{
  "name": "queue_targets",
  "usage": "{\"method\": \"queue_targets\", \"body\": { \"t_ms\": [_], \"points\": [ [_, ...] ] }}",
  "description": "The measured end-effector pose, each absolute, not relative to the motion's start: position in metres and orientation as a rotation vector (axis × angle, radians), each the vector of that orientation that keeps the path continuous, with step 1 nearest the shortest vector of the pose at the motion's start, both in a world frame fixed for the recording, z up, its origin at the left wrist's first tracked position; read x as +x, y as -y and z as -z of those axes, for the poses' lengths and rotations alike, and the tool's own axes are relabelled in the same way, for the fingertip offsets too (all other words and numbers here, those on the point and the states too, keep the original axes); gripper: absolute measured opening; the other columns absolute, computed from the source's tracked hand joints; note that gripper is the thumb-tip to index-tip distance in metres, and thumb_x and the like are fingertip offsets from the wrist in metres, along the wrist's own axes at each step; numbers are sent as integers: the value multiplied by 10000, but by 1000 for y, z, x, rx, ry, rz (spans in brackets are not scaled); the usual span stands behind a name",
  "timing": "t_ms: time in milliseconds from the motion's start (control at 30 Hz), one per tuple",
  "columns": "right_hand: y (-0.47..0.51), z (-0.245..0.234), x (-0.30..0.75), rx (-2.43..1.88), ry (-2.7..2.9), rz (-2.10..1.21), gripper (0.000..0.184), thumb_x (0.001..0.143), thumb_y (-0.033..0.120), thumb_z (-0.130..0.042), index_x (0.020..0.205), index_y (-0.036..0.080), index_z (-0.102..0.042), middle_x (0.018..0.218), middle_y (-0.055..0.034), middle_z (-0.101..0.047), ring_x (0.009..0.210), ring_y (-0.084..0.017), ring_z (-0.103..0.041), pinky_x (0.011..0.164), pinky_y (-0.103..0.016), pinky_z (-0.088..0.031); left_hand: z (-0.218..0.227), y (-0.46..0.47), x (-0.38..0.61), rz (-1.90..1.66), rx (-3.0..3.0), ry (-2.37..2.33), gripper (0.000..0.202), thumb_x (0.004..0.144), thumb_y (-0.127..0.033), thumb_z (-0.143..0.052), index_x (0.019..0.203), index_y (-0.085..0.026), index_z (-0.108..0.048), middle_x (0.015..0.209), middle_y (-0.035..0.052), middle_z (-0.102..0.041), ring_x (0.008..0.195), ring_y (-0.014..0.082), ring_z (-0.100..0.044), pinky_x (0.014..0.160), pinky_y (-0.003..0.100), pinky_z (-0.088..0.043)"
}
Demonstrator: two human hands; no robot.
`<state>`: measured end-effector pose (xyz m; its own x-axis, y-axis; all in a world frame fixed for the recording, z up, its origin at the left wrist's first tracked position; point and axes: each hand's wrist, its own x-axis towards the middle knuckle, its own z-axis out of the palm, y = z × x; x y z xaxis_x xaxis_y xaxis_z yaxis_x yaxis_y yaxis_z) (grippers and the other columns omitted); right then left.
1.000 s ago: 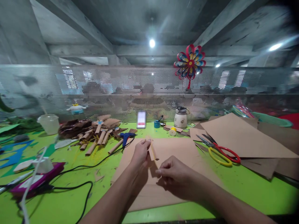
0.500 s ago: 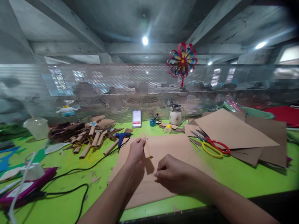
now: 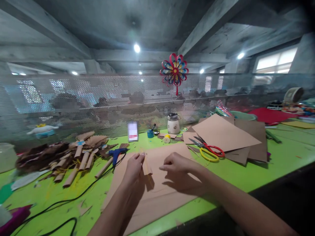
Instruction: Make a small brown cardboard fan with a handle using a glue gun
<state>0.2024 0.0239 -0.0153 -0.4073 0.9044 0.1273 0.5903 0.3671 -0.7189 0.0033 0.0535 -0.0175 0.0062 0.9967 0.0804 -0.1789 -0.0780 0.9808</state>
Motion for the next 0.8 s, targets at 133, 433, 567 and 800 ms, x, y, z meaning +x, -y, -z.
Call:
{"method": "queue_targets", "body": {
  "t_ms": [133, 433, 567, 800],
  "points": [
    [-38, 8, 219, -1302, 2064, -800, 398, 779, 474, -604, 591, 126, -644, 515, 16, -554, 453, -79, -403, 438, -206, -274, 17, -47, 9, -1300, 1152, -1073, 297, 587, -280, -688, 485, -199, -422, 417, -68, -396, 422, 104, -395, 453, 227, -316],
    [-55, 18, 250, -1366, 1726, -782, 362, 715, 466, -655, 567, 138, -618, 482, 2, -565, 453, -106, -491, 454, -218, -357, 12, -30, 21, -1235, 1100, -1021, 264, 636, -248, -666, 513, -197, -437, 412, -61, -411, 390, 97, -409, 410, 213, -288],
    [-47, 43, 244, -1294, 1482, -692, 393, 805, 536, -487, 630, 187, -533, 559, -4, -544, 550, -133, -519, 492, -235, -396, 15, -28, 20, -1213, 1084, -999, 249, 648, -257, -677, 551, -195, -456, 433, -56, -436, 410, 106, -446, 424, 216, -322],
    [-42, 65, 238, -1237, 1375, -652, 382, 778, 545, -465, 605, 205, -443, 586, 4, -510, 545, -121, -497, 496, -229, -401, 25, -34, 20, -1226, 1045, -993, 294, 614, -285, -708, 551, -193, -436, 470, -51, -450, 455, 109, -465, 470, 228, -364]
  ]
}}
